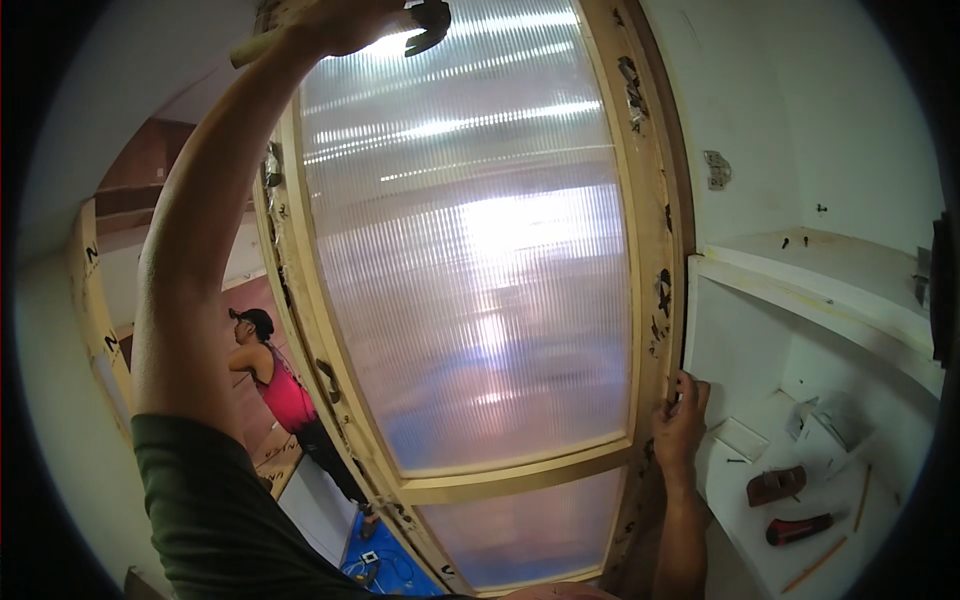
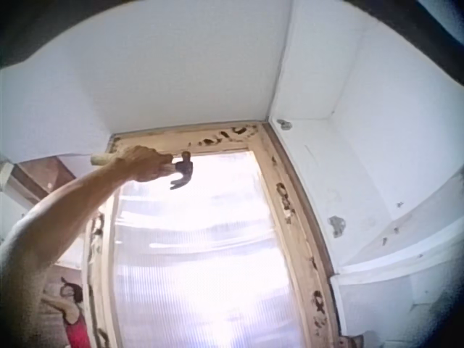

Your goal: The person positions a door lock component against a wooden frame, marks points with a pencil, and hammers a nail into the frame. The person then adjusts a strike plate on the door and secures it with screws.

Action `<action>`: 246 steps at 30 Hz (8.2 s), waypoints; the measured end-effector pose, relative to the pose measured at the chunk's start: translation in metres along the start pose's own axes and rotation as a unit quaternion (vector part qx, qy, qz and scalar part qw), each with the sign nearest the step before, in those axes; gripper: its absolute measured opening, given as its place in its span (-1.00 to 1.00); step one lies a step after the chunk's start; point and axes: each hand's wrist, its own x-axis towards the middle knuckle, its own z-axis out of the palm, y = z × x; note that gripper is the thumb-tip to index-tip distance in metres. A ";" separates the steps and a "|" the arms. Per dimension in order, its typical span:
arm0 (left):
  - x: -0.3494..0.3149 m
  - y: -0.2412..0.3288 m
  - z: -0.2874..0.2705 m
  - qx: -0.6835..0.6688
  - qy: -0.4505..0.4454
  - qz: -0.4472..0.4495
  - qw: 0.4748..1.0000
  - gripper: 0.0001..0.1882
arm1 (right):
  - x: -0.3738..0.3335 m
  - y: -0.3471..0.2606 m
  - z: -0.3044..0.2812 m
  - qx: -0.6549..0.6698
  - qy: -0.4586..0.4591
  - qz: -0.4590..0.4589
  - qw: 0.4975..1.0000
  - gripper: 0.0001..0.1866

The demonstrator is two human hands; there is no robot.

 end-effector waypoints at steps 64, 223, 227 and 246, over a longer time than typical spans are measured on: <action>-0.044 -0.087 0.024 0.056 0.008 -0.031 0.998 -0.39 | -0.003 0.005 0.011 0.025 0.044 -0.036 0.998 -0.38; -0.494 0.387 0.085 -0.940 -0.218 -0.164 0.205 -0.29 | -0.280 0.023 -0.110 0.264 -0.429 0.115 0.856 -0.81; -0.564 0.322 0.107 -0.922 -0.103 -0.306 0.216 -0.30 | -0.221 -0.029 -0.039 0.261 -0.391 -0.015 0.882 -0.82; -0.728 0.247 0.162 -0.820 -0.040 -0.367 0.437 -0.26 | 0.043 -0.442 0.184 0.346 -0.057 -0.247 0.903 -0.74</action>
